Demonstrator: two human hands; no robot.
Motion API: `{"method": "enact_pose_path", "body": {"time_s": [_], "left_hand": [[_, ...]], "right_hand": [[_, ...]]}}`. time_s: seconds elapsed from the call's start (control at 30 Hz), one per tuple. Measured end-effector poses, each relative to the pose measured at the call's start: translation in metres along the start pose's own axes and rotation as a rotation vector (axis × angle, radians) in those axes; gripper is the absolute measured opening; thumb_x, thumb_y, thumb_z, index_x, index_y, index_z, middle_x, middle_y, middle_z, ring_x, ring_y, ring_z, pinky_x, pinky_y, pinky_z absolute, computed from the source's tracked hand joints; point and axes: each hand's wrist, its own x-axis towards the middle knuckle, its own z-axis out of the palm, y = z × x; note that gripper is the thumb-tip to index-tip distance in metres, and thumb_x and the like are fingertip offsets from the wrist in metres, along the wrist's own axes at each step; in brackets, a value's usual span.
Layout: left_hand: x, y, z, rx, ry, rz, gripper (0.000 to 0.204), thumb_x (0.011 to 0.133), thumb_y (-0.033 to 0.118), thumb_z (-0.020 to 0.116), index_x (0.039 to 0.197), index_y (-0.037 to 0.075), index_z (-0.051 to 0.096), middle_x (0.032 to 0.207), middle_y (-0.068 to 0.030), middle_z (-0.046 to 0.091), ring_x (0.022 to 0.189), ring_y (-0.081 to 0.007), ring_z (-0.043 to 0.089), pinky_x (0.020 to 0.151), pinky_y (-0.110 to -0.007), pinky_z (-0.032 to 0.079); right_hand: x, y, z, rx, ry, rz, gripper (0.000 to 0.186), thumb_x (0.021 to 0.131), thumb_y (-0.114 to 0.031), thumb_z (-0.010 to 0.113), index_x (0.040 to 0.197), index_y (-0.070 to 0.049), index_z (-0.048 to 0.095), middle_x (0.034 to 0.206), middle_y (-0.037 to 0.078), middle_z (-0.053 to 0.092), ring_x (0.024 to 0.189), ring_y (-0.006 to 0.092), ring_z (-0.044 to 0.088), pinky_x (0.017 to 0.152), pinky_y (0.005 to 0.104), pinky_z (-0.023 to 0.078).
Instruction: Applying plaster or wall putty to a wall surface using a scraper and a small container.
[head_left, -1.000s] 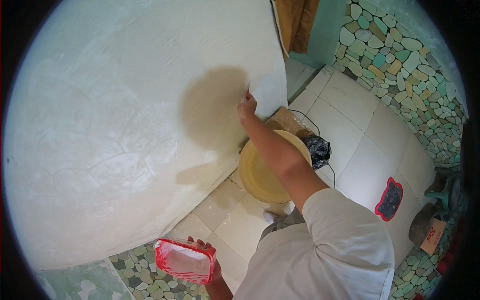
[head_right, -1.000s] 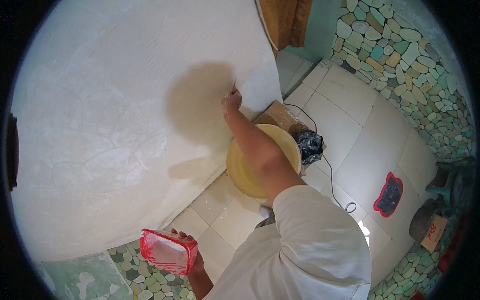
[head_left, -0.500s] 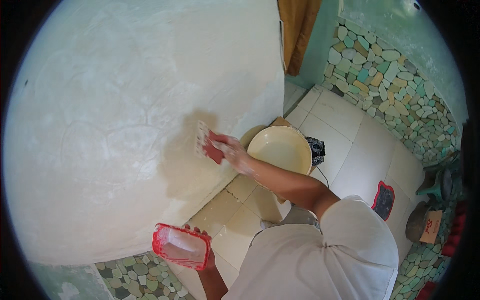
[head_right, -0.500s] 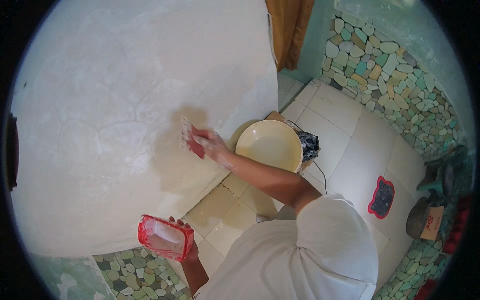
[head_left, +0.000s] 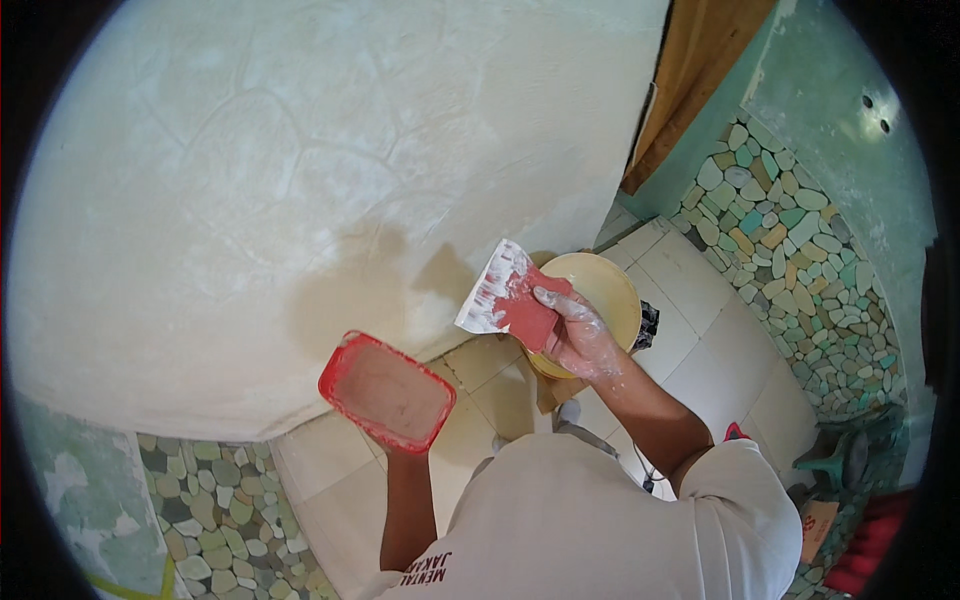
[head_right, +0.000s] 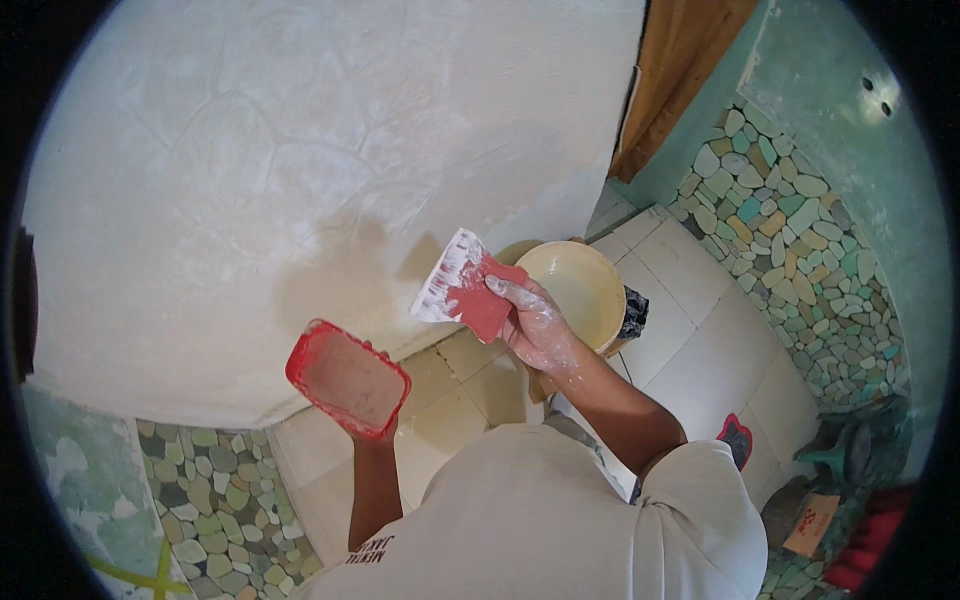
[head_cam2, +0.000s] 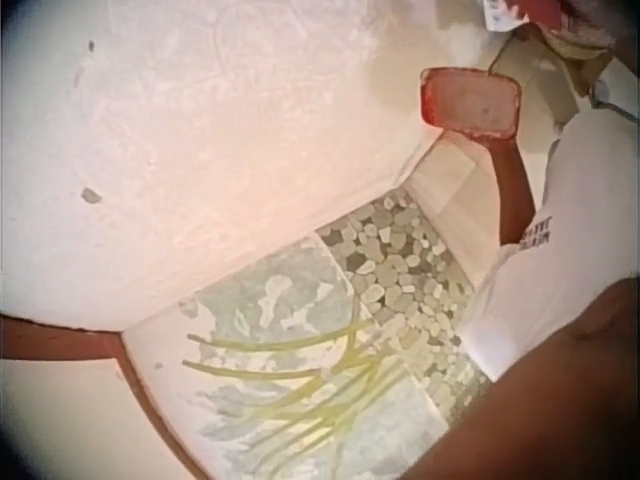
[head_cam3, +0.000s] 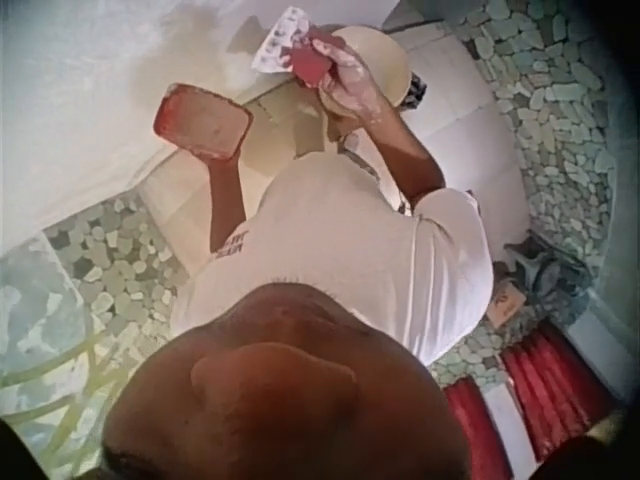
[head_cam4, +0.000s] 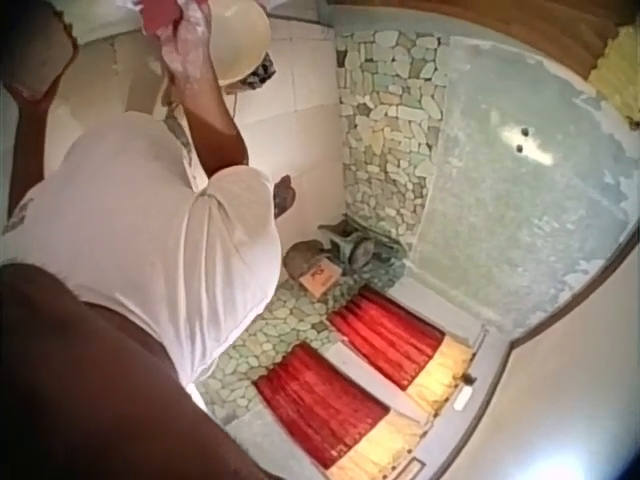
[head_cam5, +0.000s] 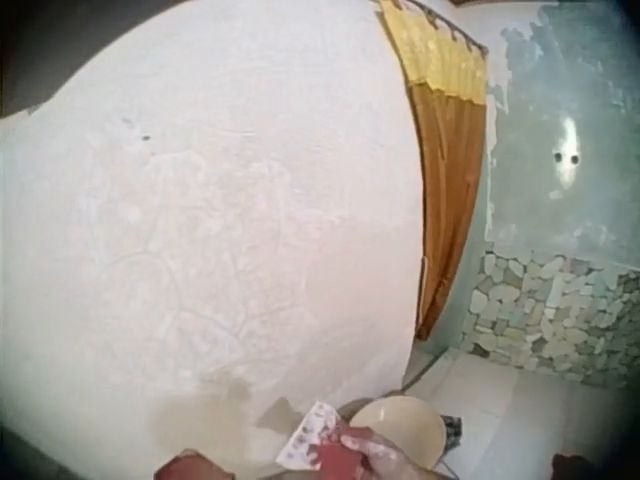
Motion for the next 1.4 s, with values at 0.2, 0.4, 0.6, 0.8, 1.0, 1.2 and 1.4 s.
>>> {"method": "enact_pose_path", "body": {"time_s": [0.2, 0.4, 0.6, 0.8, 1.0, 1.2, 1.4], "left_hand": [[0.009, -0.006, -0.027, -0.095, 0.139, 0.030, 0.066, 0.090, 0.059, 0.046, 0.138, 0.015, 0.040, 0.131, -0.0089, 0.052, 0.113, -0.0307, 0.054, 0.094, -0.049, 0.048], [0.012, -0.008, -0.035, -0.205, 0.026, -0.024, 0.067, 0.089, 0.060, 0.046, 0.139, 0.016, 0.038, 0.136, -0.0068, 0.047, 0.119, -0.0296, 0.050, 0.098, -0.048, 0.045], [0.019, -0.014, -0.060, -0.823, 0.034, -0.101, 0.070, 0.088, 0.060, 0.047, 0.141, 0.014, 0.035, 0.141, -0.0085, 0.041, 0.128, -0.0290, 0.042, 0.104, -0.047, 0.038], [0.014, -0.004, -0.009, -0.143, 0.027, -0.017, 0.069, 0.089, 0.062, 0.043, 0.141, 0.016, 0.035, 0.140, -0.0062, 0.042, 0.127, -0.0265, 0.042, 0.106, -0.044, 0.036], [0.007, -0.004, -0.015, -0.153, 0.006, 0.006, 0.069, 0.090, 0.061, 0.042, 0.141, 0.015, 0.035, 0.140, -0.0069, 0.042, 0.127, -0.0262, 0.041, 0.106, -0.044, 0.036], [0.007, -0.014, -0.028, -0.167, 0.042, 0.072, 0.069, 0.091, 0.060, 0.043, 0.141, 0.014, 0.034, 0.140, -0.0076, 0.042, 0.127, -0.0263, 0.042, 0.105, -0.044, 0.038], [-0.001, 0.002, -0.012, -0.309, 0.185, -0.020, 0.067, 0.092, 0.058, 0.043, 0.140, 0.013, 0.035, 0.138, -0.0088, 0.044, 0.125, -0.0272, 0.044, 0.103, -0.045, 0.040]], "right_hand": [[-0.014, 0.000, 0.042, 0.138, -0.089, 0.181, 0.034, 0.093, -0.014, 0.056, 0.123, -0.001, 0.049, 0.115, 0.011, 0.061, 0.098, 0.0217, 0.064, 0.078, 0.0369, 0.057], [-0.024, 0.005, 0.049, 0.215, -0.225, 0.267, 0.033, 0.093, -0.017, 0.056, 0.123, -0.006, 0.050, 0.114, 0.011, 0.062, 0.096, 0.0212, 0.065, 0.063, 0.0353, 0.059], [-0.033, 0.002, 0.062, -0.131, -0.275, 0.062, 0.031, 0.091, -0.010, 0.058, 0.121, -0.006, 0.051, 0.111, 0.010, 0.062, 0.090, 0.0190, 0.066, 0.058, 0.0328, 0.059], [-0.041, 0.007, 0.059, -0.660, -0.273, -0.148, 0.028, 0.091, -0.007, 0.060, 0.117, 0.000, 0.053, 0.104, 0.008, 0.064, 0.084, 0.0131, 0.063, 0.060, 0.0272, 0.054], [-0.044, 0.006, 0.067, -0.621, -0.293, -0.170, 0.026, 0.091, -0.006, 0.058, 0.116, 0.001, 0.054, 0.104, 0.007, 0.063, 0.088, 0.0111, 0.061, 0.075, 0.0257, 0.051], [-0.046, 0.003, 0.080, -0.972, -0.431, -0.291, 0.022, 0.090, -0.008, 0.060, 0.109, 0.002, 0.061, 0.095, 0.007, 0.064, 0.085, 0.0134, 0.059, 0.079, 0.0279, 0.047], [-0.049, -0.003, 0.108, -1.397, -0.631, -0.500, 0.021, 0.085, -0.006, 0.063, 0.104, 0.003, 0.062, 0.088, 0.014, 0.064, 0.079, 0.0229, 0.062, 0.071, 0.0312, 0.048]]}}
